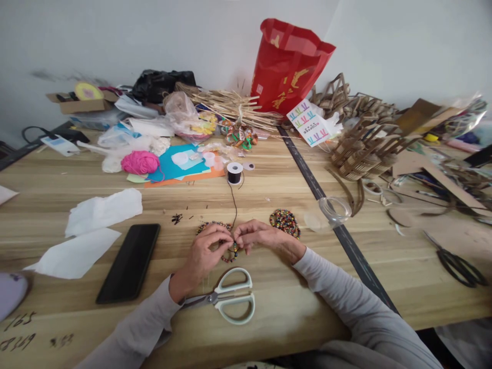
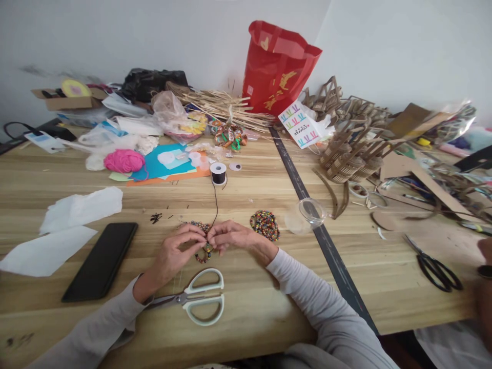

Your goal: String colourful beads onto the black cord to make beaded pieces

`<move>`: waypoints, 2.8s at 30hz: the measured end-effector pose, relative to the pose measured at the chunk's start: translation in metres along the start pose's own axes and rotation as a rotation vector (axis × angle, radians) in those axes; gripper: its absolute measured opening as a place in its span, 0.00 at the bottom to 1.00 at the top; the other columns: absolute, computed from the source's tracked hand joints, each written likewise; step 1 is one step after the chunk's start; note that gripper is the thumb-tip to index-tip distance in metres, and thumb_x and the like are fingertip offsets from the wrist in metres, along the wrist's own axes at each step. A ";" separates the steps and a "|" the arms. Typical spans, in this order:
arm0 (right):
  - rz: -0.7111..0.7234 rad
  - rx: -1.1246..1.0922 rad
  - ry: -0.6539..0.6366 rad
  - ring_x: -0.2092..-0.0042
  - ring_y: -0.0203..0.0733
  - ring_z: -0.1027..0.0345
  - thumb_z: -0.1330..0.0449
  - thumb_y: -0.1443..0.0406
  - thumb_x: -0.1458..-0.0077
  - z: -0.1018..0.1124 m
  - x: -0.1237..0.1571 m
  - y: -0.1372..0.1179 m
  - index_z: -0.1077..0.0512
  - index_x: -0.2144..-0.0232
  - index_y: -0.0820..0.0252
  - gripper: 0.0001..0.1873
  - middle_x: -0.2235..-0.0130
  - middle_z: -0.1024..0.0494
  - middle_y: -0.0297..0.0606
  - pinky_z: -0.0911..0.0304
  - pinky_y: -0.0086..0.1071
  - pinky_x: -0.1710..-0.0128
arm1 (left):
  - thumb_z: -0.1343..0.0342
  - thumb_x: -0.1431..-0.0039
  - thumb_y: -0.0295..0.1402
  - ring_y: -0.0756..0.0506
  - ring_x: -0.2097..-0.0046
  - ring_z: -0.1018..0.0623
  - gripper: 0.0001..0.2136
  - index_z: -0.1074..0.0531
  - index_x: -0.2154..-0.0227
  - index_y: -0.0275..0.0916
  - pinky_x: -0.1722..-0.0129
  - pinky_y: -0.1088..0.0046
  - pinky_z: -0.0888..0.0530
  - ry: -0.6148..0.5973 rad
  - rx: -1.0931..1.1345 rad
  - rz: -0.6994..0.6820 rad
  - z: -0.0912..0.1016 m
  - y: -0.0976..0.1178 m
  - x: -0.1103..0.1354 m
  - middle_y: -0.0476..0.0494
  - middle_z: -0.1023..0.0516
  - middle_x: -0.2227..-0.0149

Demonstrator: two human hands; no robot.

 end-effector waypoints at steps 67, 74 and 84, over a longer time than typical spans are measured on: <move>0.090 0.342 0.190 0.76 0.28 0.40 0.40 0.62 0.50 -0.005 -0.001 -0.002 0.31 0.72 0.65 0.10 0.77 0.33 0.30 0.37 0.23 0.75 | 0.50 0.53 0.23 0.50 0.75 0.30 0.05 0.33 0.79 0.38 0.74 0.76 0.33 -0.177 -0.169 0.190 0.002 -0.009 -0.001 0.50 0.29 0.79; 0.099 0.326 0.192 0.76 0.28 0.40 0.38 0.58 0.50 -0.009 0.000 -0.002 0.30 0.72 0.65 0.13 0.76 0.32 0.30 0.40 0.22 0.76 | 0.50 0.47 0.32 0.51 0.77 0.30 0.04 0.36 0.74 0.38 0.77 0.77 0.33 -0.348 0.299 0.486 -0.006 -0.019 0.001 0.52 0.32 0.80; 0.148 0.366 0.221 0.77 0.28 0.42 0.41 0.54 0.48 -0.007 -0.002 0.000 0.32 0.72 0.64 0.16 0.77 0.34 0.29 0.43 0.23 0.76 | 0.52 0.40 0.43 0.51 0.77 0.31 0.13 0.37 0.74 0.39 0.76 0.76 0.33 -0.373 0.396 0.528 -0.009 -0.023 0.004 0.51 0.30 0.79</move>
Point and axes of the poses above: each hand's wrist, its own x-axis away from the middle knuckle, its own z-axis out of the back of the hand, y = z × x, the point moved 4 cm from there along -x, towards the middle knuckle
